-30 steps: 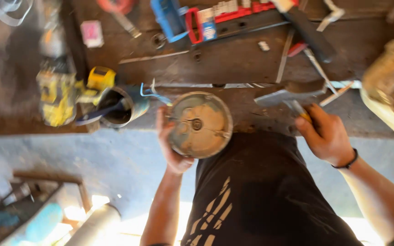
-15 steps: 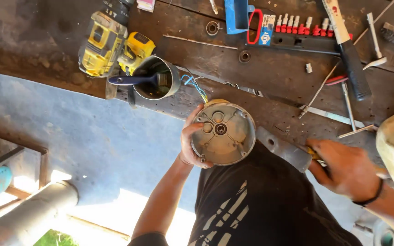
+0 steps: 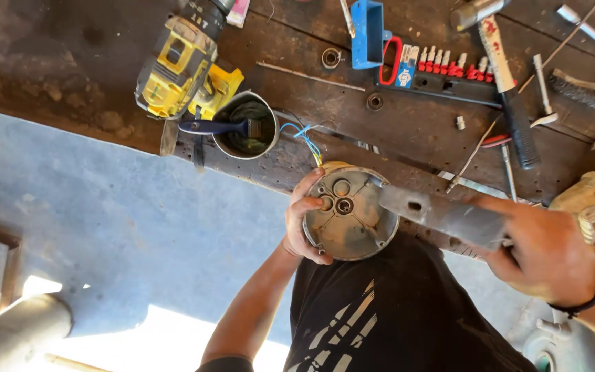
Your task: Repairing a motor by disassembling and reassembling its components using hand tools.
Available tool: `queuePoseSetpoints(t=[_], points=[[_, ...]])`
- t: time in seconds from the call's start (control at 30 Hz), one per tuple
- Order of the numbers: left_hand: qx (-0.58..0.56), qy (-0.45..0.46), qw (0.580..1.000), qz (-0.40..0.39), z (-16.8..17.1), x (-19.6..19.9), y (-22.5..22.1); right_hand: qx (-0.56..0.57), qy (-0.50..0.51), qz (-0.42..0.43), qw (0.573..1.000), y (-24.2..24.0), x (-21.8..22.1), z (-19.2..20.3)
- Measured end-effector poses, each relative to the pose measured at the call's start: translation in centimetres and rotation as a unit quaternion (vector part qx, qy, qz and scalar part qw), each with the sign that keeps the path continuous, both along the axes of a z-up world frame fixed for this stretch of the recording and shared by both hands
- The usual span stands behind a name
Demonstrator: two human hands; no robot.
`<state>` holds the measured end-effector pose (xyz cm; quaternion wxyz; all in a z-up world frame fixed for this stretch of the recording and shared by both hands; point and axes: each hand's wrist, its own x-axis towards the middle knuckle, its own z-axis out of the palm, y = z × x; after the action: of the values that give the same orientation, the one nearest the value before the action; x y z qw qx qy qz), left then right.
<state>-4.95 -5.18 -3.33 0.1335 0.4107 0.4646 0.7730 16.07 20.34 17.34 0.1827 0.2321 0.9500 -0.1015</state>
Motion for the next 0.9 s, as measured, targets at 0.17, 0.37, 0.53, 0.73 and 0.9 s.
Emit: queuePoseSetpoints(t=[0.17,0.37,0.53,0.73,0.9], points=[[-0.004,-0.004,0.999,-0.040,1.3,-0.3,-0.6,0.011,0.247,0.167,0.954,-1.5,-6.0,0.4],[-0.072,0.000,0.996,-0.059,1.2,-0.3,-1.4,0.022,0.135,0.198,0.971,-2.0,-7.9,0.8],[-0.084,0.024,0.995,-0.038,1.8,-0.7,-1.2,0.073,0.147,0.124,0.979,-2.7,-6.9,-1.1],[-0.074,0.038,0.993,-0.082,0.5,-1.6,-1.5,0.098,0.128,0.174,0.971,-3.3,-5.1,0.3],[-0.157,0.110,0.978,-0.085,-0.8,-1.9,-2.0,-0.051,0.250,0.253,0.933,-5.1,-2.5,-1.3]])
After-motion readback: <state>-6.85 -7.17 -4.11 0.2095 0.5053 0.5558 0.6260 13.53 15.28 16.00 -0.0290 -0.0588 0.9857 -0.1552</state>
